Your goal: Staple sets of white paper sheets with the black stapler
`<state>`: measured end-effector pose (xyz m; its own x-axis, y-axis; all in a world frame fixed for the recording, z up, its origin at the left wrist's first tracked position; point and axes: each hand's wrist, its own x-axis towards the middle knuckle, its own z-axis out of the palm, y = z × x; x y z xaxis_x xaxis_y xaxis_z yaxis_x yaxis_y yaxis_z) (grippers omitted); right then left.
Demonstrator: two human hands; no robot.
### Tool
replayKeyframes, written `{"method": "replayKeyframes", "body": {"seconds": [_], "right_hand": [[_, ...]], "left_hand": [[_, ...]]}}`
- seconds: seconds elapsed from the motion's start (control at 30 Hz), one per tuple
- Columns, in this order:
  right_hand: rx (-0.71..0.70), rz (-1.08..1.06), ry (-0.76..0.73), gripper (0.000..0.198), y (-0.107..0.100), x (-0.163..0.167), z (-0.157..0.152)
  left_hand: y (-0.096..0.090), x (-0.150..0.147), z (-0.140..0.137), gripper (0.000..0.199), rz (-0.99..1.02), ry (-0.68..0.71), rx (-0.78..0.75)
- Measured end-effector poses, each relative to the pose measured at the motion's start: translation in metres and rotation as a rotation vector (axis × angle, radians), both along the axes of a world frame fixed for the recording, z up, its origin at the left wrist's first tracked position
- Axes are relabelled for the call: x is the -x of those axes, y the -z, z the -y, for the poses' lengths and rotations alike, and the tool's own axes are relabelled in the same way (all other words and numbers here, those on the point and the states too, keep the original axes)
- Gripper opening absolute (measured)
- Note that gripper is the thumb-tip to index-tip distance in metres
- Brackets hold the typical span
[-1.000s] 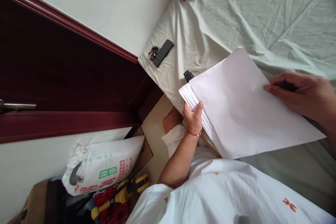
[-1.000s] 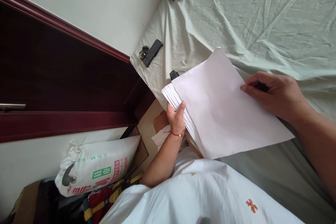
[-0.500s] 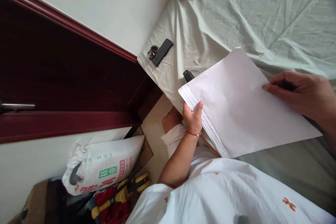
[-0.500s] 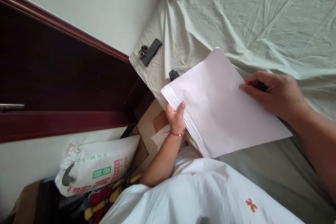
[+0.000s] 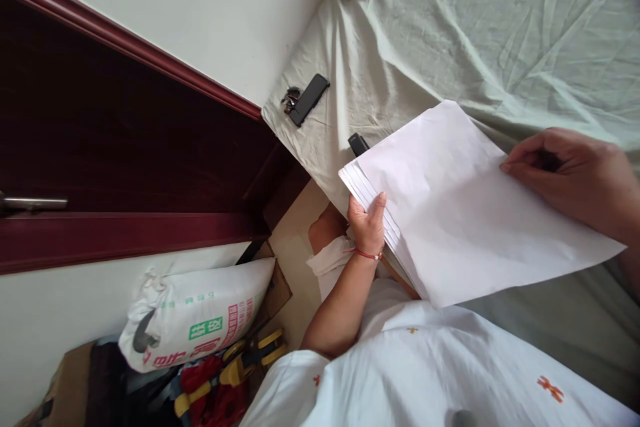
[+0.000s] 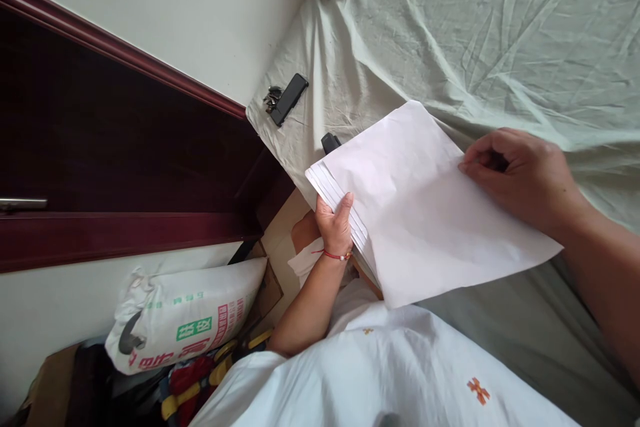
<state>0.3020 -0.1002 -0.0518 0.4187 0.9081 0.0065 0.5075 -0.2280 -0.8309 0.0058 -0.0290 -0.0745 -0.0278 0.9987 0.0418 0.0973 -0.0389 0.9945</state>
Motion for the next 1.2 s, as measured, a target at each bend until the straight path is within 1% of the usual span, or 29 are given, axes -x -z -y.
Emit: {"method": "replayKeyframes", "body": {"seconds": [0.1,0.4,0.47,0.57,0.7,0.83,0.93,1.03,1.1,1.2], "right_hand": [[-0.039,0.056,-0.079,0.019,0.001,-0.001,-0.001],[-0.055,0.117,-0.110,0.023,0.002,-0.003,-0.001],[-0.065,0.131,-0.119,0.022,0.003,-0.002,0.000],[-0.098,0.175,-0.181,0.024,0.008,-0.001,0.002],[-0.148,0.243,-0.256,0.026,0.015,-0.002,0.004],[-0.155,0.258,-0.269,0.026,0.018,-0.004,0.004],[-0.152,0.248,-0.278,0.026,0.017,-0.005,0.003],[-0.142,0.232,-0.287,0.026,0.015,-0.006,0.003],[-0.141,0.223,-0.296,0.026,0.014,-0.006,0.003],[-0.149,0.225,-0.304,0.025,0.013,-0.006,0.003]], "left_hand": [[-0.002,-0.001,0.000,0.058,0.024,-0.004,0.006],[-0.005,-0.003,0.000,0.061,0.035,-0.016,0.025],[-0.004,-0.002,0.000,0.058,0.030,-0.025,0.026],[-0.002,-0.001,0.000,0.052,0.035,-0.045,0.048],[-0.007,-0.003,-0.001,0.047,0.117,-0.034,0.127],[-0.023,-0.002,-0.007,0.043,0.195,0.014,0.325],[-0.034,0.001,-0.012,0.042,0.251,-0.011,0.449],[-0.038,0.003,-0.015,0.044,0.263,-0.027,0.498],[-0.037,0.003,-0.015,0.047,0.227,0.000,0.506],[-0.034,0.001,-0.014,0.050,0.161,0.057,0.471]]}}
